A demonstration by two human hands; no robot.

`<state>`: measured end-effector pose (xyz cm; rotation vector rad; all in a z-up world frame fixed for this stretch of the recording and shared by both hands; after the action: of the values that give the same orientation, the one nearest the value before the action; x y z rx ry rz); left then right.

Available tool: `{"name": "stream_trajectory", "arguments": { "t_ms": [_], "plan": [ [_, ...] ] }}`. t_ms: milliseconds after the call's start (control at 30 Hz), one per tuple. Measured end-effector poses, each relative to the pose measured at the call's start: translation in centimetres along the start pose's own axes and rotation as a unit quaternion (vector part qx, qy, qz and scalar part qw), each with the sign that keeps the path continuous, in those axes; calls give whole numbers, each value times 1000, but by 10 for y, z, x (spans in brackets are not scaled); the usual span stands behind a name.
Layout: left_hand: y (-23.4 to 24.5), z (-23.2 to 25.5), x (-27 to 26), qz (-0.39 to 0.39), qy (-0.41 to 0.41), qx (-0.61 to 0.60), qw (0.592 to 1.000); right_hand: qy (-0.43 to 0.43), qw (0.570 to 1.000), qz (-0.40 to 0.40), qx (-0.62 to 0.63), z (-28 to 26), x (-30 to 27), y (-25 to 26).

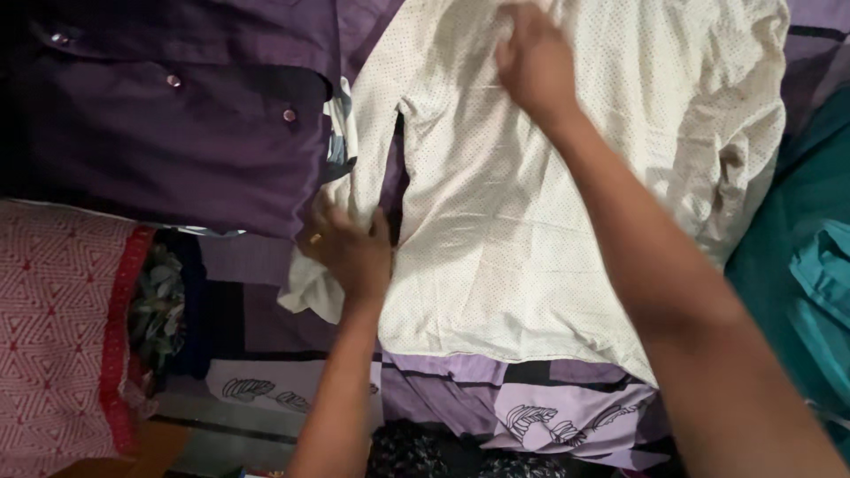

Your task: The person picks up a white shirt from a bed, spreads it out flat, buttons both cuffs by hand, and folds the sleeves and body into a compact rectangle.

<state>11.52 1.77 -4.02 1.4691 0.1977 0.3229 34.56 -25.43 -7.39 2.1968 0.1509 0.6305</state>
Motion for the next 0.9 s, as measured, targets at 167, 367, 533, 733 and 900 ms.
{"name": "stream_trajectory", "arguments": {
  "t_ms": [167, 367, 533, 733, 900],
  "plan": [
    [-6, -44, 3, -72, 16, 71, 995, -328, 851, -299, 280, -104, -58, -30],
    [23, 3, -5, -124, -83, -160, 976, -426, 606, -260, 620, -171, -104, -27],
    [83, 87, -44, -371, -292, -465, 749, -437, 515, -192, 711, -115, -136, -9],
    [57, 48, -49, -109, -78, -253, 958, -441, 471, 50, 762, 57, -159, 120],
    [15, 17, -85, -227, -97, -59, 967, -539, 583, 81, 602, 124, -152, 154]
  ]
}}
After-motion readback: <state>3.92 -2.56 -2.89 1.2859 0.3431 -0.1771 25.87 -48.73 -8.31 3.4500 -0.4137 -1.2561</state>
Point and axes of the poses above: each hand's wrist, its own x-axis towards the middle knuckle, its own y-axis out of the back of the hand, z = x × y, the point moved 4 cm from there along x, towards the middle knuckle, and after that the axes turned 10 degrees about x, right-handed, at the moved point
